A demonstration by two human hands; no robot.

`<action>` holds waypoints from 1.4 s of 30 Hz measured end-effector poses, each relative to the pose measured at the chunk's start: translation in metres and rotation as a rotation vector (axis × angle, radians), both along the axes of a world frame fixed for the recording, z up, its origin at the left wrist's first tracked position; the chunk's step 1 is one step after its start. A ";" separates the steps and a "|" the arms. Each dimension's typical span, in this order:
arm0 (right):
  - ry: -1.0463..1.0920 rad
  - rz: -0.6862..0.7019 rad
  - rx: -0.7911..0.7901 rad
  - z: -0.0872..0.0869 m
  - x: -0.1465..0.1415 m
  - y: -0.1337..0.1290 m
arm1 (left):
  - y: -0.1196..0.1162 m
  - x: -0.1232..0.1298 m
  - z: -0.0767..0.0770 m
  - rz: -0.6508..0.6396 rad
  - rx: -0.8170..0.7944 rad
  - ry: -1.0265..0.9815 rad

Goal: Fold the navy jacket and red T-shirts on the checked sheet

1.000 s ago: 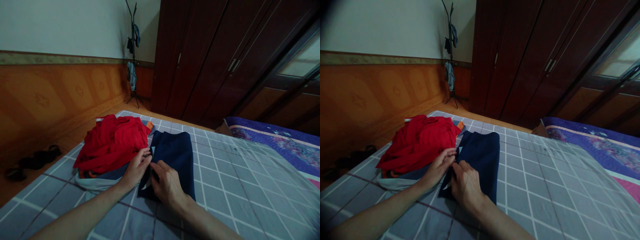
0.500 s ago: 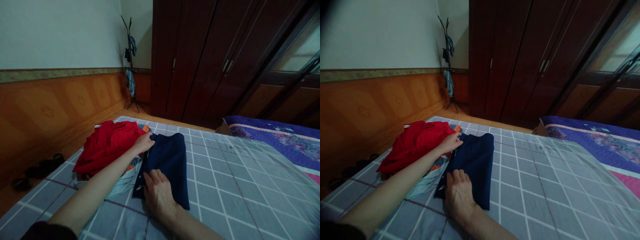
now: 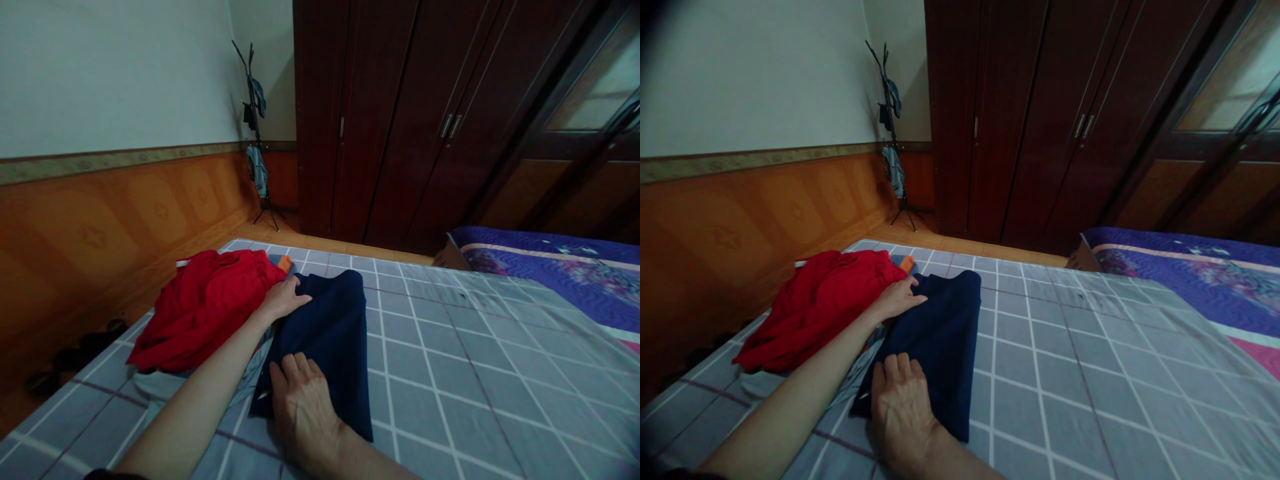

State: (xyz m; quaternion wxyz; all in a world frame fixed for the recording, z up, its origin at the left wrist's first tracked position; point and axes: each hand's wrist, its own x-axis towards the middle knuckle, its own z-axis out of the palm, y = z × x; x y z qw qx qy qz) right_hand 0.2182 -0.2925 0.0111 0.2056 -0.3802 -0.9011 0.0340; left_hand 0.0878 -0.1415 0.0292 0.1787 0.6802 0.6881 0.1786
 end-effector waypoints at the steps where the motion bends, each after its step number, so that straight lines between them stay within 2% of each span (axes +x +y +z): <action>1: -0.008 0.003 -0.006 0.001 0.000 0.000 | 0.001 -0.002 -0.001 -0.012 -0.015 -0.016; 6: -0.011 -0.003 -0.003 0.002 -0.001 -0.001 | 0.009 -0.002 -0.012 -0.037 -0.032 -0.120; 11: 0.007 -0.011 0.017 0.002 0.000 -0.001 | 0.010 0.004 -0.018 0.025 0.035 -0.189; 16: 0.003 0.005 0.029 0.002 -0.001 0.000 | 0.013 0.006 -0.018 0.074 0.078 -0.228; 21: 0.002 0.002 0.032 0.004 -0.002 -0.003 | 0.016 -0.006 -0.014 0.095 0.086 -0.266; 28: 0.010 0.017 0.029 0.004 -0.002 -0.004 | 0.013 -0.005 -0.012 0.045 0.110 -0.215; 37: 0.019 0.017 0.039 0.006 -0.001 -0.003 | 0.009 -0.006 -0.005 0.100 0.177 -0.092; 42: 0.017 0.042 0.040 0.006 -0.002 -0.005 | 0.007 -0.004 -0.004 0.084 0.166 -0.041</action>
